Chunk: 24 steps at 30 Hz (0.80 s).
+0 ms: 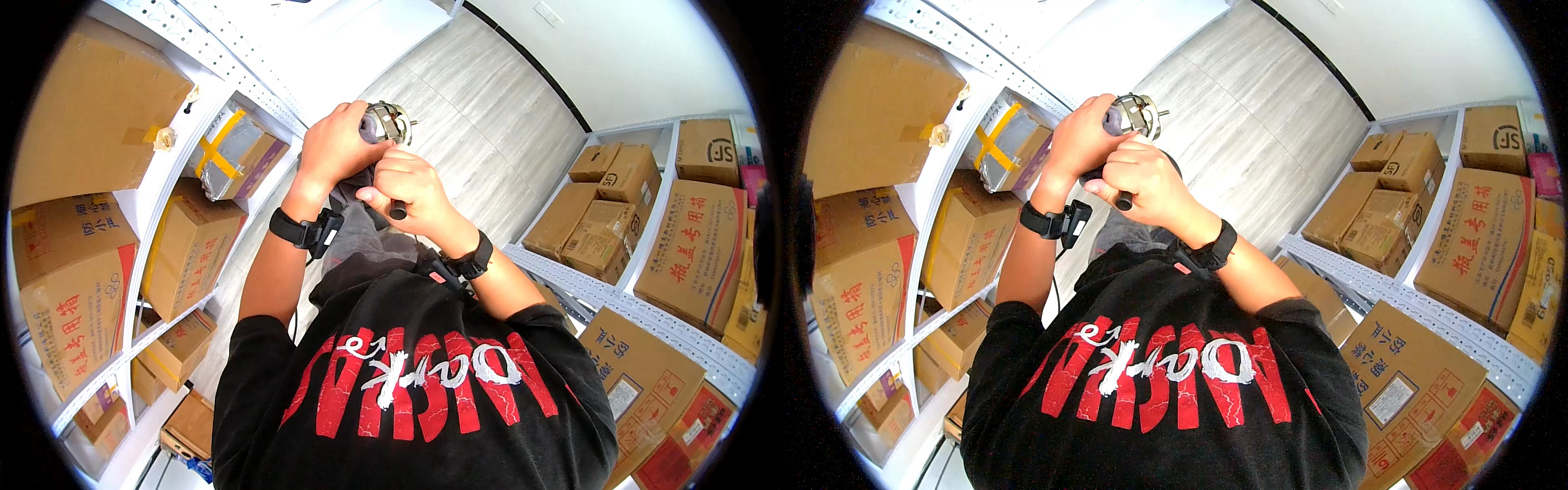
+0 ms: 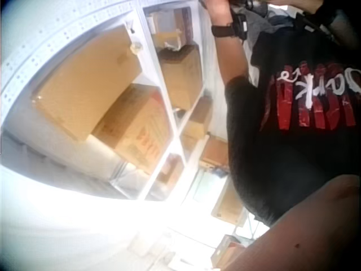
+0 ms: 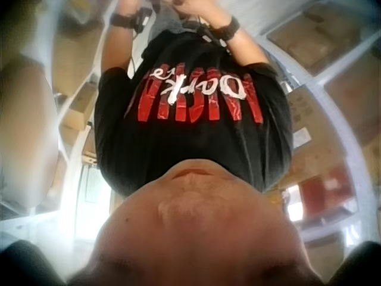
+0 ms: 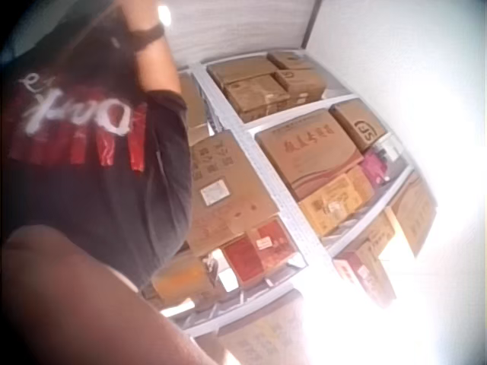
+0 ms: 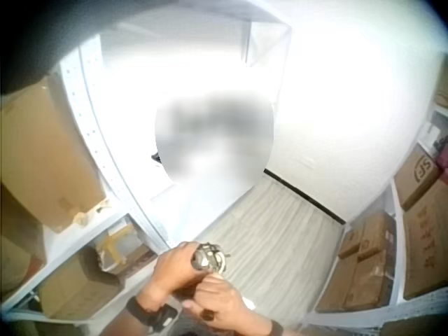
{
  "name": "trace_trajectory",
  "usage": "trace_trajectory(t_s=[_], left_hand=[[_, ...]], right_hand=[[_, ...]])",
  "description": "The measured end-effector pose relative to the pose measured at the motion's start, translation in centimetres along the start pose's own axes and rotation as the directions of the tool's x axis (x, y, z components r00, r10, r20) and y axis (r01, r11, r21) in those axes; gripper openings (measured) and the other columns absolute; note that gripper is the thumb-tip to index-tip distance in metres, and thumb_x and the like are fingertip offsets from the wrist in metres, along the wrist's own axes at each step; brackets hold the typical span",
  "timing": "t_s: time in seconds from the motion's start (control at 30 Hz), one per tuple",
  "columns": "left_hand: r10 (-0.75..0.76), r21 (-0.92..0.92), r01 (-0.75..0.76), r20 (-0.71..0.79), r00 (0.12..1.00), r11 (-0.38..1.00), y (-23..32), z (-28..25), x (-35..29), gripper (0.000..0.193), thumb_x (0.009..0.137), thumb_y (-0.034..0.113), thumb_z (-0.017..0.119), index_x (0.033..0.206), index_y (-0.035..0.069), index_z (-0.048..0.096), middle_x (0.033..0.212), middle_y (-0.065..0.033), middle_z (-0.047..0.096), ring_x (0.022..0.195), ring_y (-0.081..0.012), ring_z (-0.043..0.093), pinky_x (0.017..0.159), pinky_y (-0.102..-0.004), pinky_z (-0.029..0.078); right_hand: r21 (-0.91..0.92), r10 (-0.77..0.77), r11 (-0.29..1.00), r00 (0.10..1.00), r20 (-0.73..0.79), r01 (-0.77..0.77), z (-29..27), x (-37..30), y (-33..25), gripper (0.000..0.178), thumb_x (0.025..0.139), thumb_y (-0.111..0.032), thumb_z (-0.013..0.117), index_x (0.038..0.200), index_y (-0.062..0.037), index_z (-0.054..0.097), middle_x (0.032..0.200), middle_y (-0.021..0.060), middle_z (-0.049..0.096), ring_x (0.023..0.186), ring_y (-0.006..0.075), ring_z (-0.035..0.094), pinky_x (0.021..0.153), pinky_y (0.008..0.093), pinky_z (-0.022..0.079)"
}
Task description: The person uses a red-handled screwdriver to tighten and loosen screws on a metallic mechanical component mounted on a stand. They repeatedly adjust the part, wipe it with a cloth, and continue screwing operations throughout the clip.
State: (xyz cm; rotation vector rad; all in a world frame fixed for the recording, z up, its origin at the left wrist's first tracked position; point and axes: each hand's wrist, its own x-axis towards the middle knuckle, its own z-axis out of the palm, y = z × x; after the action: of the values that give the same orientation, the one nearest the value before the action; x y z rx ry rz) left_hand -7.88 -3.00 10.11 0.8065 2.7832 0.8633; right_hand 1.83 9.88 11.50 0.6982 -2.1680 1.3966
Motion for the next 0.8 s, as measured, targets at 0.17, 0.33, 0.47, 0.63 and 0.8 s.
trace_trajectory(t_s=[0.17, 0.33, 0.47, 0.63, 0.8], left_hand=[[-0.03, -0.004, 0.029, -0.031, 0.999, 1.0, 0.2, 0.3, 0.1, 0.054, 0.066, 0.046, 0.078, 0.099, 0.006, 0.062, 0.097, -0.0143, 0.067, 0.089, -0.0355, 0.066, 0.076, -0.0434, 0.053], [-0.026, -0.062, 0.021, -0.072, 0.997, 0.998, 0.4, 0.4, -0.1, 0.051, 0.065, 0.043, 0.077, 0.097, 0.006, 0.063, 0.096, -0.013, 0.066, 0.089, -0.0343, 0.066, 0.075, -0.0424, 0.053], [-0.082, 0.001, 0.082, -0.054, 0.995, 0.997, 0.8, 0.3, 0.2, 0.05, 0.062, 0.039, 0.076, 0.097, 0.005, 0.064, 0.096, -0.0125, 0.066, 0.088, -0.0334, 0.066, 0.076, -0.0417, 0.053], [-0.102, 0.018, 0.103, -0.051, 0.994, 0.995, 1.0, 0.4, 0.3, 0.052, 0.06, 0.038, 0.077, 0.097, 0.004, 0.064, 0.095, -0.013, 0.067, 0.087, -0.0333, 0.066, 0.075, -0.0412, 0.054], [-0.102, 0.009, 0.103, -0.089, 0.991, 0.995, 0.7, 0.9, 0.2, 0.051, 0.06, 0.041, 0.076, 0.095, 0.004, 0.064, 0.095, -0.013, 0.067, 0.086, -0.0337, 0.067, 0.074, -0.0423, 0.053]], right_hand=[[0.099, 0.07, 0.993, 0.99, -0.124, -0.058, -0.7, 0.2, 1.0, 0.035, 0.083, -0.012, 0.074, 0.063, -0.0034, 0.047, 0.059, 0.0089, 0.045, 0.057, 0.0287, 0.048, 0.06, 0.0379, 0.042], [0.215, 0.232, 0.959, 0.948, -0.216, -0.185, -2.0, 0.2, 1.7, 0.031, 0.092, -0.012, 0.067, 0.068, -0.0003, 0.052, 0.062, 0.0073, 0.048, 0.058, 0.0189, 0.047, 0.054, 0.0327, 0.039], [0.327, 0.437, 0.883, 0.844, -0.312, -0.336, -2.3, 0.8, 2.2, 0.039, 0.096, -0.018, 0.064, 0.064, -0.002, 0.048, 0.06, 0.0007, 0.043, 0.059, 0.009, 0.04, 0.053, 0.0286, 0.035], [0.343, 0.433, 0.877, 0.863, -0.262, -0.336, -2.5, 0.7, 3.3, 0.044, 0.098, -0.022, 0.061, 0.061, -0.0047, 0.045, 0.06, -0.0029, 0.044, 0.059, 0.0062, 0.038, 0.052, 0.0271, 0.034], [0.502, 0.516, 0.799, 0.806, -0.291, -0.331, -2.9, 1.8, 3.7, 0.043, 0.097, -0.022, 0.064, 0.063, -0.0025, 0.045, 0.059, -0.0009, 0.045, 0.057, 0.0077, 0.04, 0.052, 0.0278, 0.036]])
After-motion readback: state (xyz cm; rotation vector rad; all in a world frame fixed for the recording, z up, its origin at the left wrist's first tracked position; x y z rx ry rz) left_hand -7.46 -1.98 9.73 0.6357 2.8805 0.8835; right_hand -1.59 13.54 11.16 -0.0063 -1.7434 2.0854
